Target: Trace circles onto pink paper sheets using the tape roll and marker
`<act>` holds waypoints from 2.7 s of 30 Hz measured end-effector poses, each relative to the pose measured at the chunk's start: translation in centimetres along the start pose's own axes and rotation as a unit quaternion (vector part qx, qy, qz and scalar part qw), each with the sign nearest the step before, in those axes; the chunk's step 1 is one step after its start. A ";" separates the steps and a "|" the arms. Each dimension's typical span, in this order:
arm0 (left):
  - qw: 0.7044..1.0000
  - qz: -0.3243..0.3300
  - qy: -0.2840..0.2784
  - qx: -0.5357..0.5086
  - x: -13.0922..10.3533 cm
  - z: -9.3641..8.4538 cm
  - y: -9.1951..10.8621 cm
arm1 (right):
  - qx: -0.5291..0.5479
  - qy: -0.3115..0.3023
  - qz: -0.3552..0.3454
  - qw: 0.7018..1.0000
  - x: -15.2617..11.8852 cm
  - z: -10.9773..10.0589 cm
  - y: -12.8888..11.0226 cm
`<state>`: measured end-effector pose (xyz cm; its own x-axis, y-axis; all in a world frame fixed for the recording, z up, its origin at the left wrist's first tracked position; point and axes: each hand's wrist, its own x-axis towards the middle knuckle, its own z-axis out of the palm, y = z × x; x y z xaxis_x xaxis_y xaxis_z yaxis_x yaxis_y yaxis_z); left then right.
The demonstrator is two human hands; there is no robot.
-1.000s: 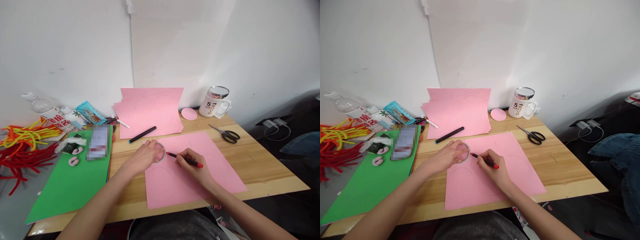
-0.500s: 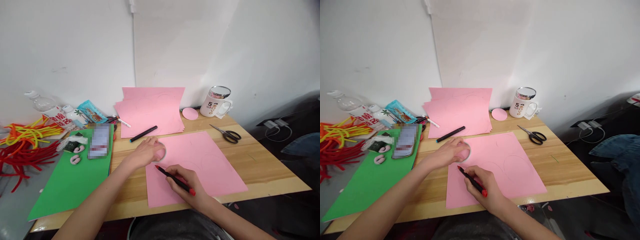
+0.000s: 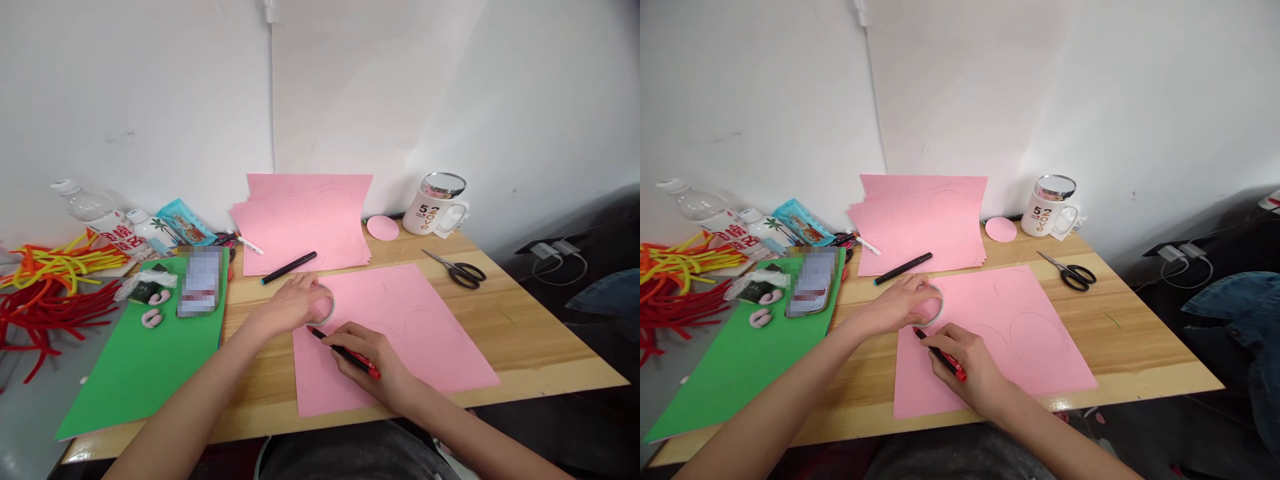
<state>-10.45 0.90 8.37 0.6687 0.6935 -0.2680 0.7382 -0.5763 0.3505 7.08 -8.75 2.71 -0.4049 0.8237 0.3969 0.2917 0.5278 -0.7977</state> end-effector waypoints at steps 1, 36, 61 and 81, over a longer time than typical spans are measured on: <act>1.000 0.000 0.001 0.001 0.0 0.0 -0.1 | -0.005 -0.002 0.000 1.000 0.0 -0.1 0.0; 0.993 -0.005 -0.046 0.113 1.3 -0.9 1.0 | -0.245 -0.122 -0.086 0.958 0.2 2.1 0.0; 0.995 0.014 -0.022 0.099 1.1 0.0 0.2 | -0.054 -0.070 0.068 0.994 -1.0 -2.2 -1.5; 0.989 0.016 0.070 0.127 -0.9 4.5 1.2 | 0.251 0.137 0.214 0.934 11.8 -2.5 3.8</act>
<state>-9.80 -2.39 5.01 0.6858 0.7165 -0.1280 0.7278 -0.6760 0.1156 5.57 3.48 5.50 -0.0876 0.9954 0.0381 -0.0955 0.0297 -0.9950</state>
